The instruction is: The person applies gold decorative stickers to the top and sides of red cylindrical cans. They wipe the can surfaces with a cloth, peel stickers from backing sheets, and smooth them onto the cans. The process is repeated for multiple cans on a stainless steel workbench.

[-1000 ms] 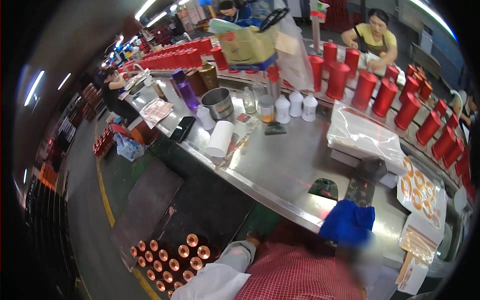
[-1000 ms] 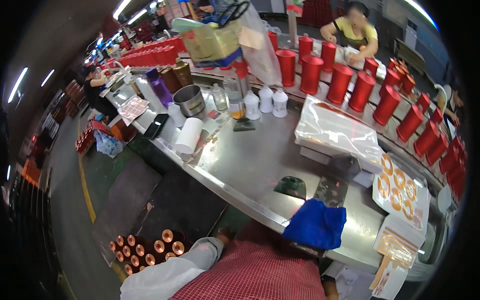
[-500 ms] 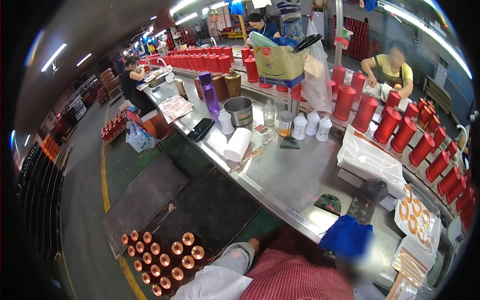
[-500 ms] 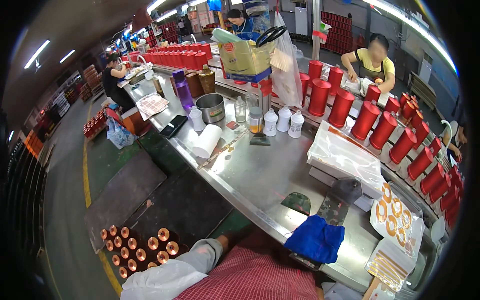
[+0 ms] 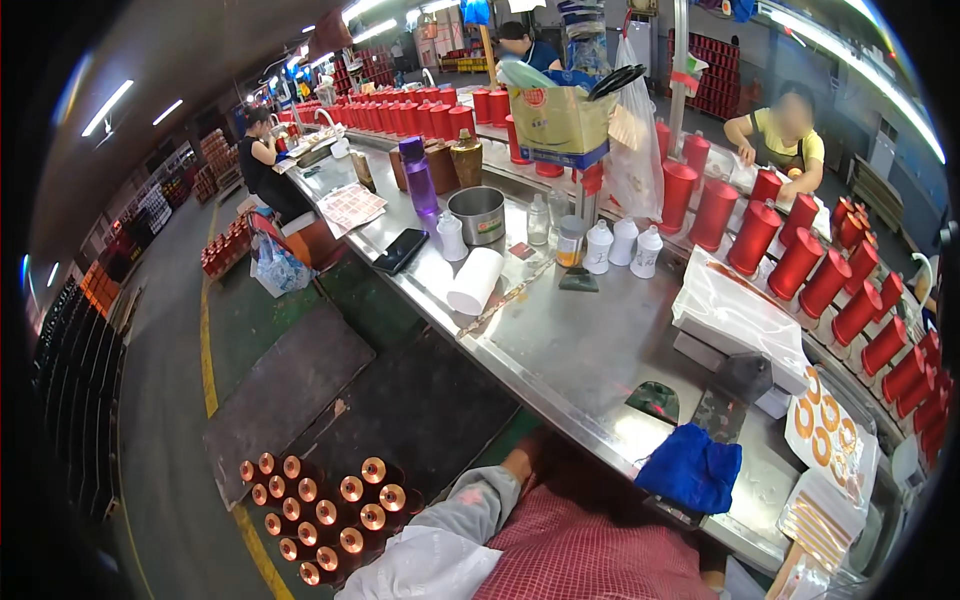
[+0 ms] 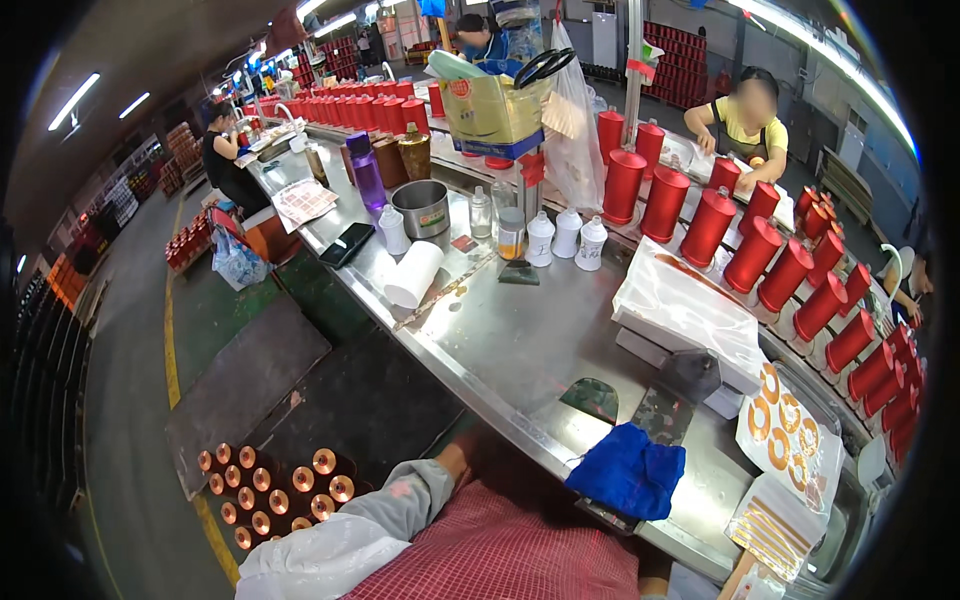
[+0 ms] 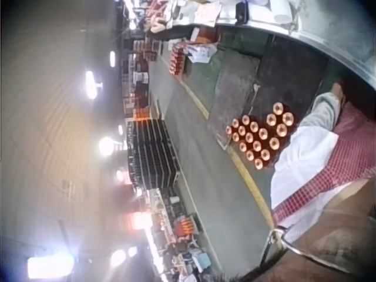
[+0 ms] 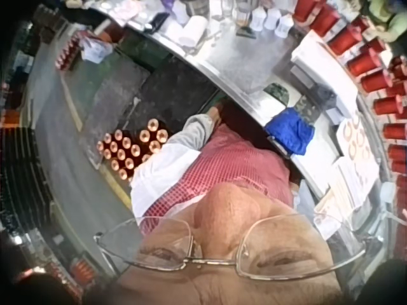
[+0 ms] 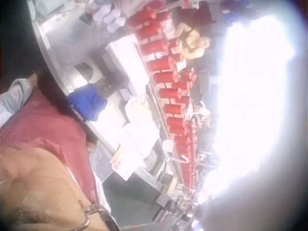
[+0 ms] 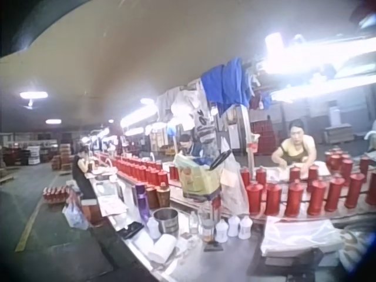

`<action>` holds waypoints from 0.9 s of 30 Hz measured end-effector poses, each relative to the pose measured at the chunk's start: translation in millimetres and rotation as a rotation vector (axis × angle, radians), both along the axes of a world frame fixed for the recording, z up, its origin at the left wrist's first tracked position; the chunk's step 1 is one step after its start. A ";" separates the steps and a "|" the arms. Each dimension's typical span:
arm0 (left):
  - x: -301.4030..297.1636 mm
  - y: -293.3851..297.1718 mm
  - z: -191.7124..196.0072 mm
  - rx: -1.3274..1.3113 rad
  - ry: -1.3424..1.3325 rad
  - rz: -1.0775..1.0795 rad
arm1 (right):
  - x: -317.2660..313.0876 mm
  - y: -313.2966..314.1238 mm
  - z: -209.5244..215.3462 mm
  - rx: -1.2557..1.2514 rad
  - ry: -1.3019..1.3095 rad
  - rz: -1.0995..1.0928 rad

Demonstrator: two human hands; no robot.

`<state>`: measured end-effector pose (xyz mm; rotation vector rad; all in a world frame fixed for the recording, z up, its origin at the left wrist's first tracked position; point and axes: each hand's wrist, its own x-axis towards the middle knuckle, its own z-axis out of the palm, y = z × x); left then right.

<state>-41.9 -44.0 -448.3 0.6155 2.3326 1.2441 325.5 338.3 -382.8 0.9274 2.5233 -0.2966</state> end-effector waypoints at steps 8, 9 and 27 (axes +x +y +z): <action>18.9 -5.6 30.4 -0.167 0.022 0.462 | 0.1 0.1 8.8 0.005 -0.017 0.013; 21.5 -5.7 29.1 -0.212 0.066 0.521 | 1.6 -1.3 9.2 0.003 -0.015 0.011; 41.2 -37.4 -7.4 -0.205 -0.043 0.442 | -122.1 -123.5 359.4 -0.555 0.623 0.624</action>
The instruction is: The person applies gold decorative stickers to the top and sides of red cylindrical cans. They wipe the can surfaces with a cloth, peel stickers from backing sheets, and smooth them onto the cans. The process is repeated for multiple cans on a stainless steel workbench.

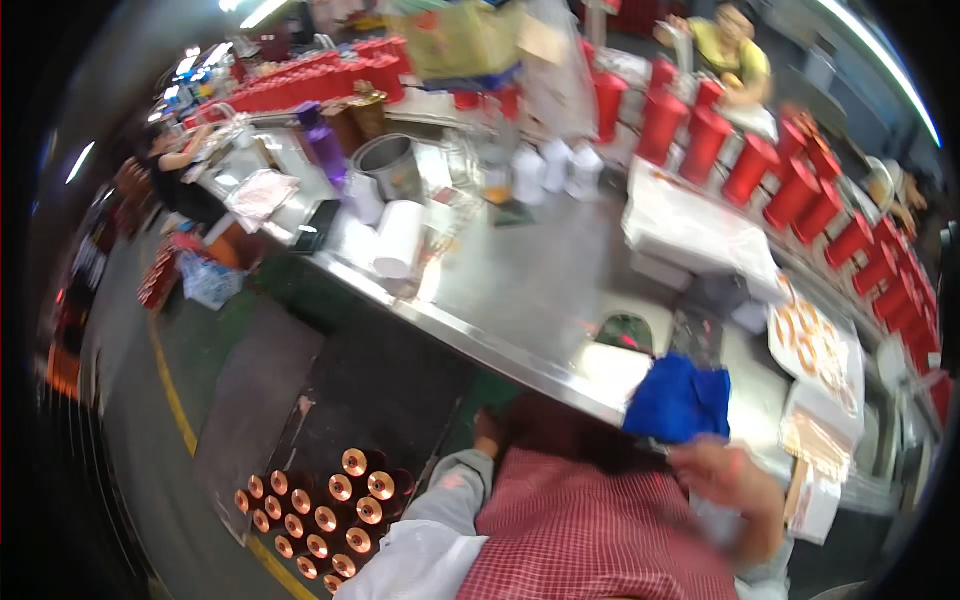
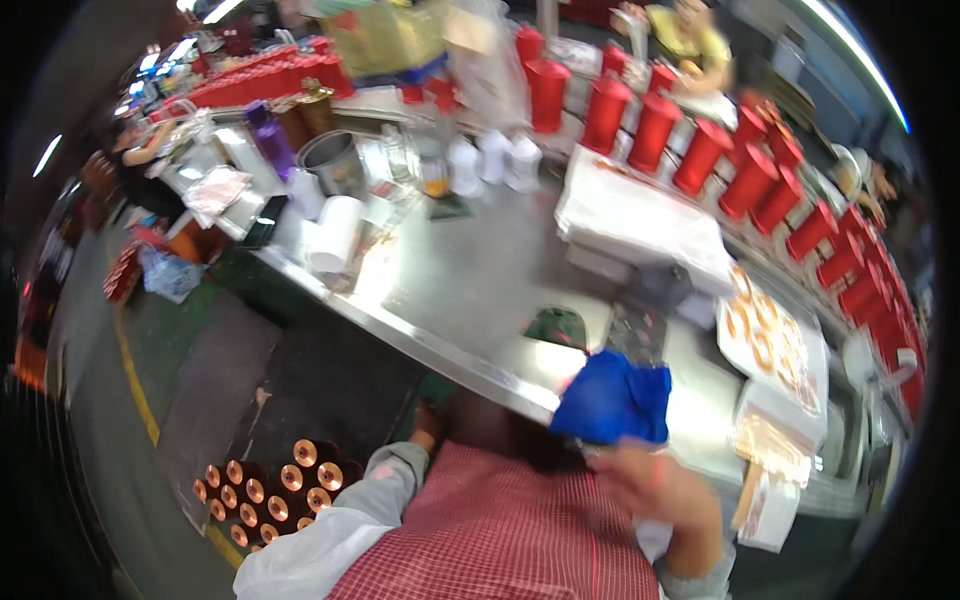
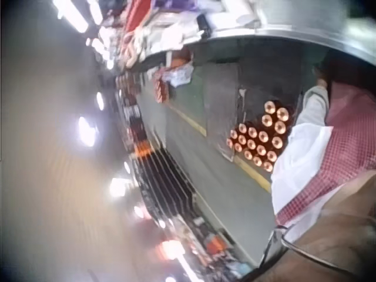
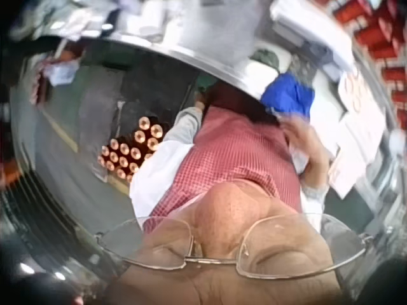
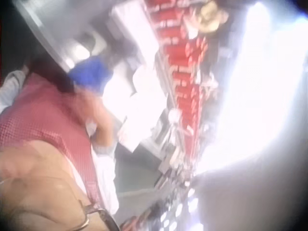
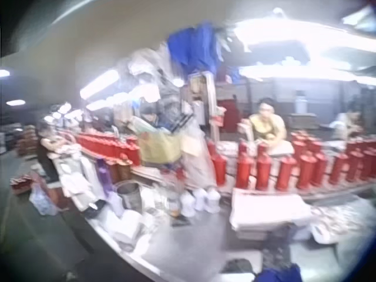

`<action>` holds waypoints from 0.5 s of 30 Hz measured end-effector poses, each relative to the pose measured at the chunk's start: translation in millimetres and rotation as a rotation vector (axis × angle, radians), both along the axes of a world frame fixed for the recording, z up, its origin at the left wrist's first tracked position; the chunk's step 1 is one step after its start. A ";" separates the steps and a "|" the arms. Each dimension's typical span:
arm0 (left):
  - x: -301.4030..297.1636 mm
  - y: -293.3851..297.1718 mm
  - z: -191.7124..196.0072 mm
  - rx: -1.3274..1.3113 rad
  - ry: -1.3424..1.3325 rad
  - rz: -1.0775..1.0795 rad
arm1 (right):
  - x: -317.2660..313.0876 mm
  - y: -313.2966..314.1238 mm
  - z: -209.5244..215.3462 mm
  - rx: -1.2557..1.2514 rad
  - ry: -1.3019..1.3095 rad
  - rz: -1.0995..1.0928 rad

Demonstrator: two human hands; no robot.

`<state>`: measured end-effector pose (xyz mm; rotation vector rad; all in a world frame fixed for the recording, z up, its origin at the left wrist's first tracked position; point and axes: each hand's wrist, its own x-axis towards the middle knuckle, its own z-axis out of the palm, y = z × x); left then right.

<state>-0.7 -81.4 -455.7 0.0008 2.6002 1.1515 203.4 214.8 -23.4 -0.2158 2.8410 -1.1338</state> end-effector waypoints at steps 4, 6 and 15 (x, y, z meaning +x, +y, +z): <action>12.4 4.4 22.7 -0.003 -0.147 -0.041 | -100.1 -3.0 12.1 0.245 0.120 -0.062; 18.9 4.9 48.9 -0.139 -0.112 -0.098 | -138.3 5.8 -14.0 0.369 0.187 -0.066; 19.0 -8.4 97.9 -0.152 -0.004 -0.570 | -194.2 23.6 -58.5 0.608 -0.152 -0.084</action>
